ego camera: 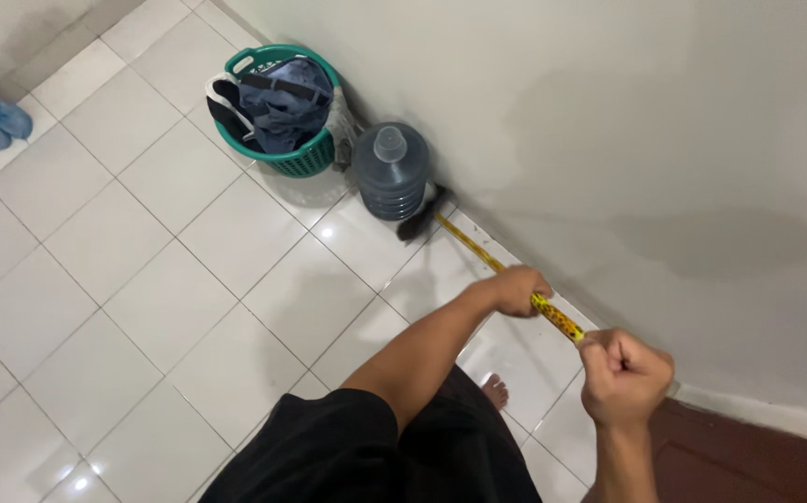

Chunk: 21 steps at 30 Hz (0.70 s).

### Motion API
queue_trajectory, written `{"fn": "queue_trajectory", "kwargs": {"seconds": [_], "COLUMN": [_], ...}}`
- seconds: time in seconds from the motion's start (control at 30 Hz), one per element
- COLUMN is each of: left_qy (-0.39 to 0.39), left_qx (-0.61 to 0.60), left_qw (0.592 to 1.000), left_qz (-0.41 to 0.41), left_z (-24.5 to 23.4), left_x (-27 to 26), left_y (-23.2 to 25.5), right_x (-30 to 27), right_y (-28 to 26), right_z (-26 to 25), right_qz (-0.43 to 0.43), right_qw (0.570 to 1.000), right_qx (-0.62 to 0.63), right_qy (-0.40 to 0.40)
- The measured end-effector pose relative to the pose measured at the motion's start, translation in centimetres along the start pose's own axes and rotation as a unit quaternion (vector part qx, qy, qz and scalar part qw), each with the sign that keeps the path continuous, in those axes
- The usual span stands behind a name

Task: The person sweeps the tiled floor with a broom, moving around a laundry basket and water jug. Then the person picks up clothes from the basket, walks to a bed, and folds a black t-shirt and other garments.

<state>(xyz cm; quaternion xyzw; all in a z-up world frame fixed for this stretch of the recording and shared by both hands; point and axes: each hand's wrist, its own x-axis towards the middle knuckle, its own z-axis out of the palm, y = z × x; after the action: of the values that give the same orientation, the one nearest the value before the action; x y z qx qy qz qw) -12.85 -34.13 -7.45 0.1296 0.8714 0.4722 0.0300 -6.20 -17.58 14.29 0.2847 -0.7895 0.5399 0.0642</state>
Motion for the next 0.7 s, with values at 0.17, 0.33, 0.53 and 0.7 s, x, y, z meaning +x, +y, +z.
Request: {"fn": "queue_trajectory", "kwargs": {"seconds": [0.17, 0.33, 0.53, 0.7], "left_qy": [-0.005, 0.01, 0.122, 0.225], "left_qx": [-0.057, -0.042, -0.04, -0.052], "left_qw": [0.998, 0.999, 0.989, 0.963], "left_qz": [0.014, -0.009, -0.079, -0.141], "left_z": [4.8, 4.6, 6.8, 9.5], "left_x": [3.2, 5.2, 3.7, 4.6], "left_y": [5.5, 13.5, 17.9, 14.7], "right_x": [0.2, 2.4, 3.8, 5.1], "right_y": [1.5, -3.6, -3.7, 3.2], "right_z": [-6.3, -13.1, -18.5, -17.3], "right_qz": [-0.016, 0.002, 0.034, -0.03], "right_qw": [0.999, 0.996, 0.972, 0.973], "right_qx": [-0.01, -0.09, 0.217, 0.134], "right_qy": [-0.029, -0.012, -0.08, -0.187]}}
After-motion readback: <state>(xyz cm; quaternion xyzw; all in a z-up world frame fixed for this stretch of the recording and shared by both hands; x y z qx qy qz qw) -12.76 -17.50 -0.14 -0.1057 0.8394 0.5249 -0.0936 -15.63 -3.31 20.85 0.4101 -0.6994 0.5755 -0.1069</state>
